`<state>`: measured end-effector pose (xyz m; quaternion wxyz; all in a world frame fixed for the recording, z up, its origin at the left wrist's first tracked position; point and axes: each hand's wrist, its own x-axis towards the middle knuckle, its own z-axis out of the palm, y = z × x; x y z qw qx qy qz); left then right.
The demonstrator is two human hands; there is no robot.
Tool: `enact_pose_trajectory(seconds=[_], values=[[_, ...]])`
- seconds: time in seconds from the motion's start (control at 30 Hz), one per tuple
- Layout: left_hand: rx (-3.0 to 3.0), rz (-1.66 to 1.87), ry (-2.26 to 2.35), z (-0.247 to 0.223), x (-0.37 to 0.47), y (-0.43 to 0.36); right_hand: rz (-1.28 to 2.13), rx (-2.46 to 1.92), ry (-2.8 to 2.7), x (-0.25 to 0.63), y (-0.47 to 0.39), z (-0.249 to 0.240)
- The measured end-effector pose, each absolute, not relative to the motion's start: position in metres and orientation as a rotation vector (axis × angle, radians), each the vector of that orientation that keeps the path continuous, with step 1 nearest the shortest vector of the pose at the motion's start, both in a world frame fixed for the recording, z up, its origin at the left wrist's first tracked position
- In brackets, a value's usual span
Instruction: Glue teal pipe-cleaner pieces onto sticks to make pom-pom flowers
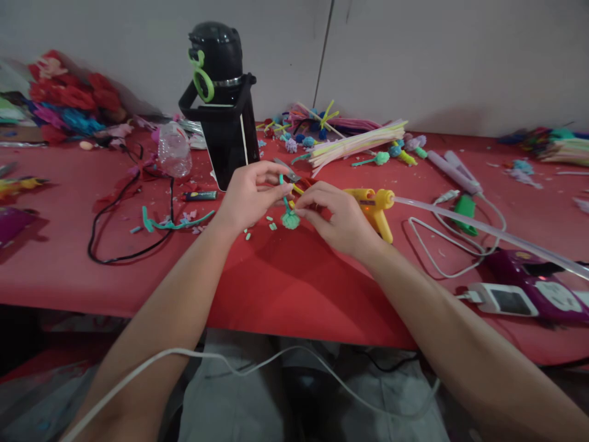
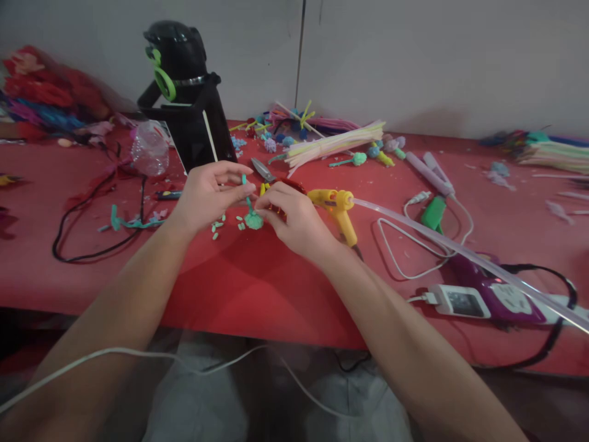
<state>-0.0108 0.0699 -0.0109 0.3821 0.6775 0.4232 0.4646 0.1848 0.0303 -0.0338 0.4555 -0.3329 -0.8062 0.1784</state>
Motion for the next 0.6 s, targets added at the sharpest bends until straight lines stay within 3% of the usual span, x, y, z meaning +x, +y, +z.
enact_pose_trajectory(seconds=[0.33, 0.6], values=[[1.7, 1.253, 1.072, -0.0104, -0.0118, 0.0712, 0.311, -0.776, -2.082, 0.1878, 0.03, -0.0317], [1.746, 1.338, 1.088, -0.0101, -0.0162, 0.0722, 0.432, -0.945, -1.931, 0.1874, 0.0258, -0.0264]])
